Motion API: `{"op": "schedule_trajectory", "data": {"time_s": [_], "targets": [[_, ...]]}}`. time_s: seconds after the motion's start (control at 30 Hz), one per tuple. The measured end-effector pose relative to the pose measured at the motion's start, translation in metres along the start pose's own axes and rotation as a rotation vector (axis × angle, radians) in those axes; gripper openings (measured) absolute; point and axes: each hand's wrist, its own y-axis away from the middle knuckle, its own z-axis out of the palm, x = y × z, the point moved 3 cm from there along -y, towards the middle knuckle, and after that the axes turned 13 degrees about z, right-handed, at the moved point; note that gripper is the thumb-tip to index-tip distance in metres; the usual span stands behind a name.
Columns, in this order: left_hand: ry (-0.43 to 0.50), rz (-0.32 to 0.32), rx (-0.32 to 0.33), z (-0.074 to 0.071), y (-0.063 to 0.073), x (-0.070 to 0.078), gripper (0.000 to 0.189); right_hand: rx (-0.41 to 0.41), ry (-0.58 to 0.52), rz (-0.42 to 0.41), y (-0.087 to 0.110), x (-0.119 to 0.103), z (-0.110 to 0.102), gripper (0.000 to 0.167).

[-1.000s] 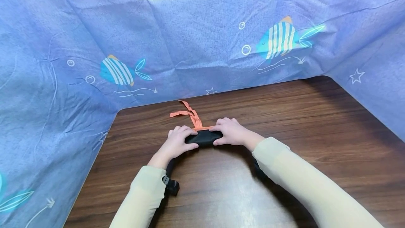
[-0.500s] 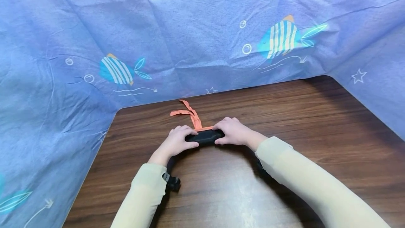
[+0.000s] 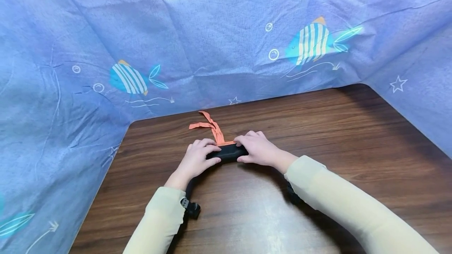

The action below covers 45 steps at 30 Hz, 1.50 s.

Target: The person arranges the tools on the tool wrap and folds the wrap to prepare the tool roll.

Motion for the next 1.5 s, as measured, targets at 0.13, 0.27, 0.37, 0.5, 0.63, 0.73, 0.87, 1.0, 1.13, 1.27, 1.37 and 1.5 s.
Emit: {"op": "schedule_trajectory", "data": {"time_s": [0.13,0.27,0.37,0.5,0.63,0.73,0.87,1.0,1.13,1.27,1.37,1.5], "targets": [[-0.013,0.023,0.03,0.003,0.002,0.001,0.033,-0.027,-0.004,0.039,-0.003,0.0,0.002,0.056],[-0.007,0.013,0.019,0.005,0.0,0.001,0.037,-0.048,-0.012,0.06,-0.005,0.002,0.004,0.057],[0.007,-0.01,0.007,0.006,-0.002,0.0,0.036,-0.052,-0.018,0.064,-0.005,0.003,0.006,0.055],[0.078,-0.041,-0.003,0.006,-0.003,0.001,0.031,-0.052,-0.022,0.031,-0.004,0.005,0.006,0.048],[0.156,-0.046,-0.006,0.005,-0.003,0.003,0.028,-0.043,-0.019,-0.01,0.001,0.005,0.005,0.043],[0.18,-0.038,-0.01,0.005,-0.005,0.004,0.027,-0.015,-0.01,-0.034,0.004,0.005,0.005,0.041],[0.191,-0.057,-0.035,0.005,-0.003,0.002,0.027,0.023,0.004,-0.067,0.009,0.002,0.007,0.044],[0.21,-0.083,-0.03,0.005,-0.001,-0.002,0.025,0.06,0.036,-0.088,0.012,-0.001,0.008,0.044],[0.247,-0.079,-0.012,0.004,-0.001,-0.004,0.026,0.094,0.06,-0.103,0.014,-0.002,0.007,0.041],[0.273,-0.08,-0.017,0.004,0.0,-0.005,0.026,0.085,0.046,-0.095,0.013,-0.001,0.005,0.039],[0.273,-0.073,-0.017,0.002,-0.001,-0.006,0.025,0.07,0.038,-0.078,0.011,0.0,0.005,0.038],[0.282,-0.067,-0.028,0.0,-0.004,-0.007,0.022,0.063,0.04,-0.064,0.009,0.002,0.007,0.041]]}}
